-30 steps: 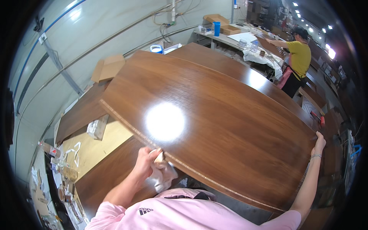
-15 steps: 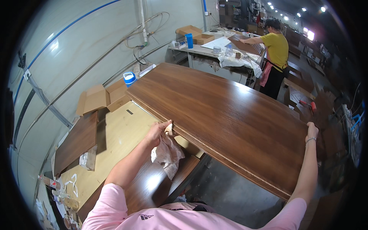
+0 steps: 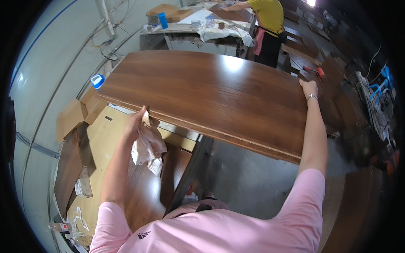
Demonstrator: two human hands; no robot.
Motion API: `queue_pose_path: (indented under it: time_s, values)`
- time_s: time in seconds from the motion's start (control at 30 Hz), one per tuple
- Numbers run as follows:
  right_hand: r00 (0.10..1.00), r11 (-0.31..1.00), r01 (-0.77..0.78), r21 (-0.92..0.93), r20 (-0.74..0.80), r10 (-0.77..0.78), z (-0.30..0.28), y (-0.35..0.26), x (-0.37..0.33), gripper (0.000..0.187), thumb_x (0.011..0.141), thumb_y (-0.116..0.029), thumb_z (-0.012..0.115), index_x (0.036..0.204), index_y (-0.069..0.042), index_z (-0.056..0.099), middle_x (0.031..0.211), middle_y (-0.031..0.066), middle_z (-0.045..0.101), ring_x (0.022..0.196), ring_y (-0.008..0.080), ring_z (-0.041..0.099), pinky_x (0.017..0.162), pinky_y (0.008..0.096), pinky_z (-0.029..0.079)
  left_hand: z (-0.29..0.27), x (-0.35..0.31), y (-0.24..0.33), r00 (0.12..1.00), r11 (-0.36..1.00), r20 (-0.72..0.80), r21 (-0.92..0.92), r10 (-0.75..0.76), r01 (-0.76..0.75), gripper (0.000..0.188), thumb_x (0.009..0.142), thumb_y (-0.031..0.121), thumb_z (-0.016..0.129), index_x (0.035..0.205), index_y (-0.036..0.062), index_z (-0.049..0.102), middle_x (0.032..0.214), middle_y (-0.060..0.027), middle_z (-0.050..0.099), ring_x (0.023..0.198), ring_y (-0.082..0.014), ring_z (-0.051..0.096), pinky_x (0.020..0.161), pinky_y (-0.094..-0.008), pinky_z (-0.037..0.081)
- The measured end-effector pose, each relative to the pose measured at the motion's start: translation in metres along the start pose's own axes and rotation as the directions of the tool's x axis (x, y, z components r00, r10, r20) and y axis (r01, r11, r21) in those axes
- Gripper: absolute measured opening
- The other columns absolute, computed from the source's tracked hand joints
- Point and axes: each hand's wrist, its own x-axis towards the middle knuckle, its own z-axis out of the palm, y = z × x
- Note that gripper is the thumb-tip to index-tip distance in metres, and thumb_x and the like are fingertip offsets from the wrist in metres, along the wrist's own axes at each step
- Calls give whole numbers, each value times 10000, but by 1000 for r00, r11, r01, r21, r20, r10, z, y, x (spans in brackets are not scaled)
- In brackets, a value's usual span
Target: The person rubs a sanding block along the edges and surface of a wood panel, then wipes the panel with a cloth, repeats the sanding and wiping, and finally applies a liquid from a bottle to the cloth before wiping the panel again.
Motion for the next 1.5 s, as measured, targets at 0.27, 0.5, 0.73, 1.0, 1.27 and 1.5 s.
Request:
queue_pose_path:
  time_s: [0.27, 0.5, 0.73, 1.0, 1.27, 1.5]
  values:
    - [986, 984, 123, -128, 132, -106, 1, -11, -15, 752, 824, -602, 605, 1125, 84, 671, 1204, 322, 625, 1174, 434, 597, 1003, 452, 456, 0, 3, -6, 992, 994, -75, 37, 101, -98, 460, 956, 422, 646, 821, -18, 665, 696, -74, 648, 566, -152, 601, 509, -303, 482]
    - [964, 953, 260, 158, 12, -265, -29, -43, -40, 665, 840, -526, 622, 1054, 101, 681, 1041, 246, 704, 1020, 395, 656, 892, 395, 478, -67, -50, -15, 998, 966, 25, -253, -55, 59, 522, 1032, 507, 418, 1090, 19, 595, 993, -128, 682, 878, -238, 681, 811, -390, 580]
    - [646, 377, 433, 819, 9, -763, -114, -200, -241, 261, 952, -214, 621, 1069, 7, 697, 930, -4, 661, 835, 96, 561, 772, 257, 439, -186, -148, -2, 984, 905, -165, -405, 70, -132, 450, 1025, 443, 481, 1173, 44, 625, 1133, -111, 688, 1044, -249, 659, 935, -426, 530]
    - [31, 359, 549, 755, 411, -911, 97, -232, -447, 478, 879, -262, 687, 1234, 44, 591, 1212, 229, 607, 1145, 344, 577, 1005, 405, 445, -137, -236, -49, 892, 967, -433, -145, 127, -208, 364, 980, 331, 570, 1099, -7, 632, 978, -130, 671, 876, -206, 658, 783, -349, 550]
    - [355, 529, 795, 298, 480, -802, 225, -218, -525, 503, 912, -396, 621, 1152, 46, 606, 1127, 223, 562, 1109, 393, 526, 960, 490, 437, -85, -244, -190, 979, 219, 60, 970, 197, -103, 631, 887, 435, 645, 1471, 303, 447, 1566, -14, 376, 1453, -286, 320, 1157, -623, 176]
    - [338, 453, 872, 184, 444, -830, 230, -236, -528, 405, 978, -359, 536, 996, 41, 598, 1030, 241, 575, 993, 410, 579, 874, 484, 481, -224, -354, -234, 695, 221, -690, 723, 203, 654, 604, 958, 420, 544, 1511, 228, 391, 1596, -51, 319, 1463, -298, 287, 1151, -611, 169]
